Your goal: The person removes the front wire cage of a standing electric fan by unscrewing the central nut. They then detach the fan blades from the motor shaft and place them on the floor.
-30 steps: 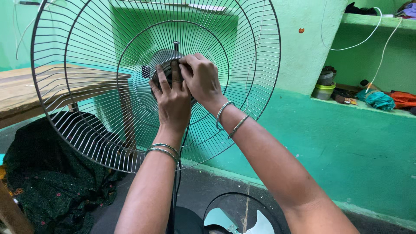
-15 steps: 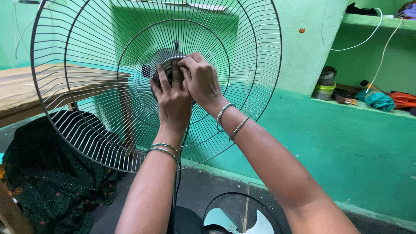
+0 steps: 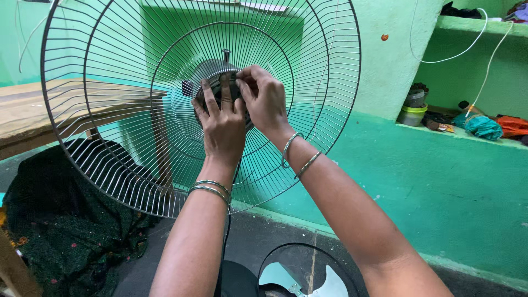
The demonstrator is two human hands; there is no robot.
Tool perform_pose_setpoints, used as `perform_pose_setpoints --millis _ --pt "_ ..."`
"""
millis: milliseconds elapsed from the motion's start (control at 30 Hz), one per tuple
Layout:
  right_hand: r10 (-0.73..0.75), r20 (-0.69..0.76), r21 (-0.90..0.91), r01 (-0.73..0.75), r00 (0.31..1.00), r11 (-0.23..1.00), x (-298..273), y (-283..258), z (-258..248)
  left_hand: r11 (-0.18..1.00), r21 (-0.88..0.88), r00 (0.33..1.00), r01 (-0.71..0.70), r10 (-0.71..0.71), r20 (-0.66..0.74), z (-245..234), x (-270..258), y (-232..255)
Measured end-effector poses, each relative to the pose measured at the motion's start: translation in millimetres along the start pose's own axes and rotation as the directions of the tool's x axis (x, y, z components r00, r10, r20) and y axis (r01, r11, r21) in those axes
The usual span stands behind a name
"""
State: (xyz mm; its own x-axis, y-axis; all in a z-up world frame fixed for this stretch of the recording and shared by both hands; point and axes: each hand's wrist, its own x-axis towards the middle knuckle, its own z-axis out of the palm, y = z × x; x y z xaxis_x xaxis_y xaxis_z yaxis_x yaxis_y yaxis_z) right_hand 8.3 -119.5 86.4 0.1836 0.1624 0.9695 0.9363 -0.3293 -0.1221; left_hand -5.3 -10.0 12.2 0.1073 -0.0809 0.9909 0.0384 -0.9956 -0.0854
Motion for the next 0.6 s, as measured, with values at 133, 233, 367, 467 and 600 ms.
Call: perform_pose_setpoints --millis 133,233,367,467,600 --pt "0.043 -0.009 0.051 -0.043 0.999 0.998 1.1 3.4 0.0 1.0 0.008 0.999 0.006 -0.006 0.042 -1.5 1.5 1.2" --pt "0.062 -0.012 0.001 -0.061 0.998 0.998 1.8 5.5 0.0 1.0 0.012 0.999 0.008 -0.009 0.053 -3.2 1.8 1.2" --pt "-0.061 -0.037 -0.121 0.056 0.997 0.991 3.3 7.0 -0.1 0.999 0.032 0.999 -0.009 0.008 0.038 -5.8 2.0 0.9" --pt "-0.077 -0.033 -0.108 0.073 0.997 0.991 4.6 6.7 0.7 0.999 0.036 0.999 -0.01 0.008 0.039 -6.1 2.8 0.9" --pt "-0.085 -0.023 -0.134 0.081 0.996 0.988 3.4 3.2 4.3 0.998 0.064 1.0 -0.012 0.011 0.019 -4.2 1.4 1.4"
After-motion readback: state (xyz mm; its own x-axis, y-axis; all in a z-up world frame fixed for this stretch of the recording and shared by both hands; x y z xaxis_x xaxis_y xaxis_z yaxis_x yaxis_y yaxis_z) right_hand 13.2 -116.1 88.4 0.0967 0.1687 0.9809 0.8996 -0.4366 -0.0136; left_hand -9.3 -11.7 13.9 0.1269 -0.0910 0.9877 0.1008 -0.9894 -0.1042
